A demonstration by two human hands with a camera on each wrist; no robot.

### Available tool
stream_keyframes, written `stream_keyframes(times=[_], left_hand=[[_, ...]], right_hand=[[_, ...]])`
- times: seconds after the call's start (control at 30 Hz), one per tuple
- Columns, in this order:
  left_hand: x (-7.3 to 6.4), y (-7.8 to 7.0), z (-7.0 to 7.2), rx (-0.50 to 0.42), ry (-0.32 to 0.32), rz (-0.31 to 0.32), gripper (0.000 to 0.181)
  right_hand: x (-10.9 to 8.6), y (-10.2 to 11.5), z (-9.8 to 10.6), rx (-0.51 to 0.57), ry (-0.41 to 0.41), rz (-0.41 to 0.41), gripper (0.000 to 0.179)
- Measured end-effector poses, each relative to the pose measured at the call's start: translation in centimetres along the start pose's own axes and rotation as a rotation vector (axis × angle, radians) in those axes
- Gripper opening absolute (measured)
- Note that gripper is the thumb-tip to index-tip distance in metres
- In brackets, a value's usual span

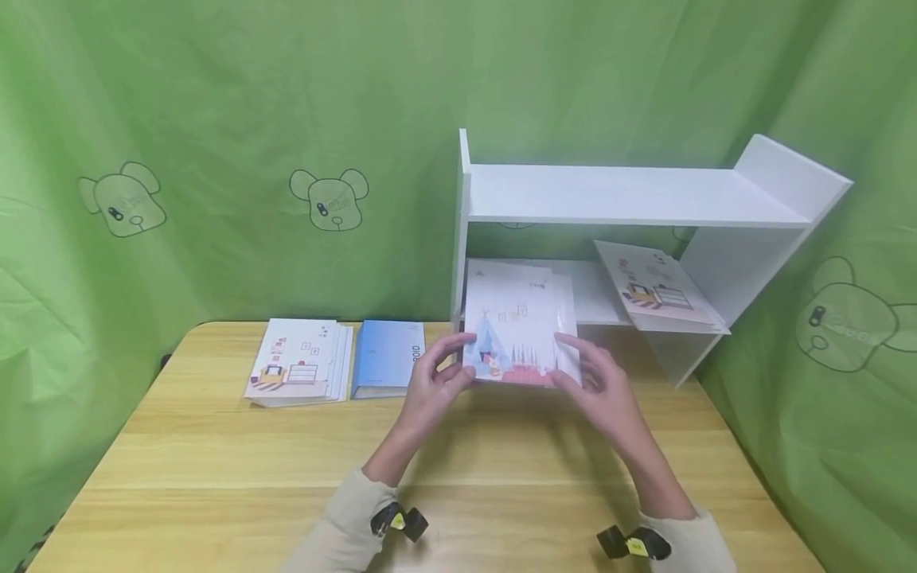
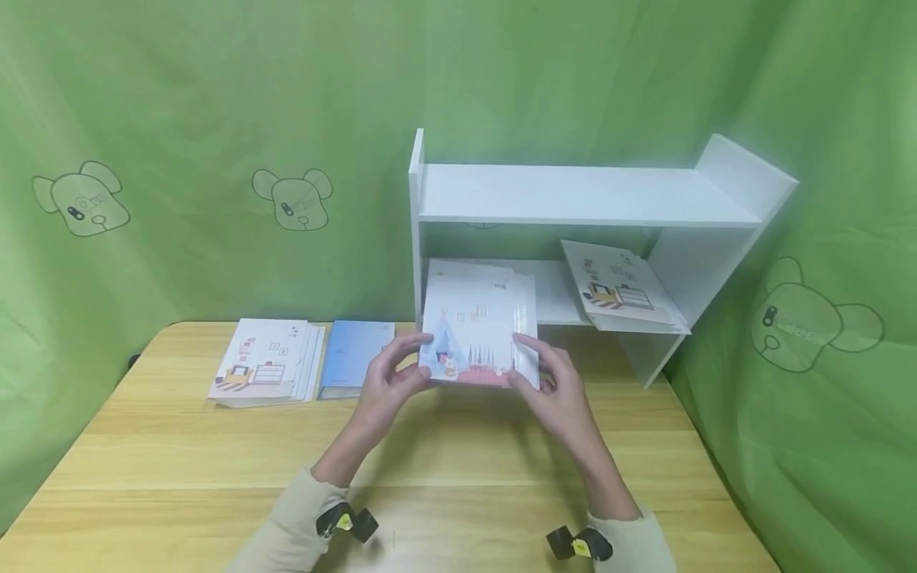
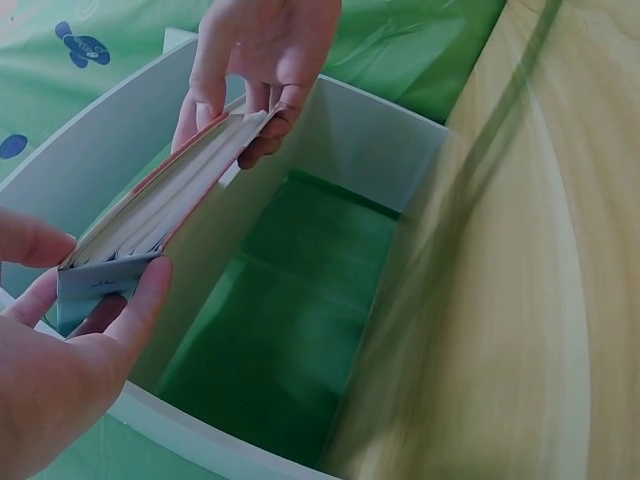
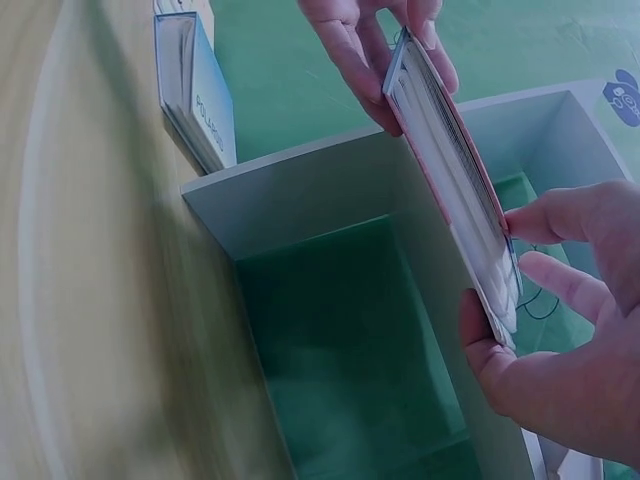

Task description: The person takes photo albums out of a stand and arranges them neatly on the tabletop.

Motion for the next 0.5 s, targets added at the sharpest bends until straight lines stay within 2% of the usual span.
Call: stream_keyframes(times=[0.07, 0.23, 0.37, 0.5], left_hand=[[-0.2, 0.1, 0.0, -0.003, 0.007, -0.010, 0.045], [-0.6, -1.5, -0.5, -0.014, 0.045, 0.011, 0.045], [-1.0, -1.9, -0.6, -0.008, 0.061, 0.012, 0.045], [-1.3, -2.1, -0.7, 0.003, 0.079, -0.017, 0.043]], right_hand=[[0.4, -1.3, -0.1, -0.001, 0.005, -0.002, 0.052], [0.0, -1.4, -0.2, 0.000, 0.015, -0.002, 0.052], [-0.4, -1.4, -0.3, -0.006, 0.017, 0.003, 0.052], [-0.9, -1.4, -0.4, -0.002, 0.017, 0.011, 0.053]])
Point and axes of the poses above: each hand's wrist, its own x-axis towards the middle knuckle, its own z-axis out of the back of the hand, y = z × x, the point moved 8 cm from there along x, towards the middle knuckle, and after that the axes turned 14 degrees about -z, right-handed, at the moved point
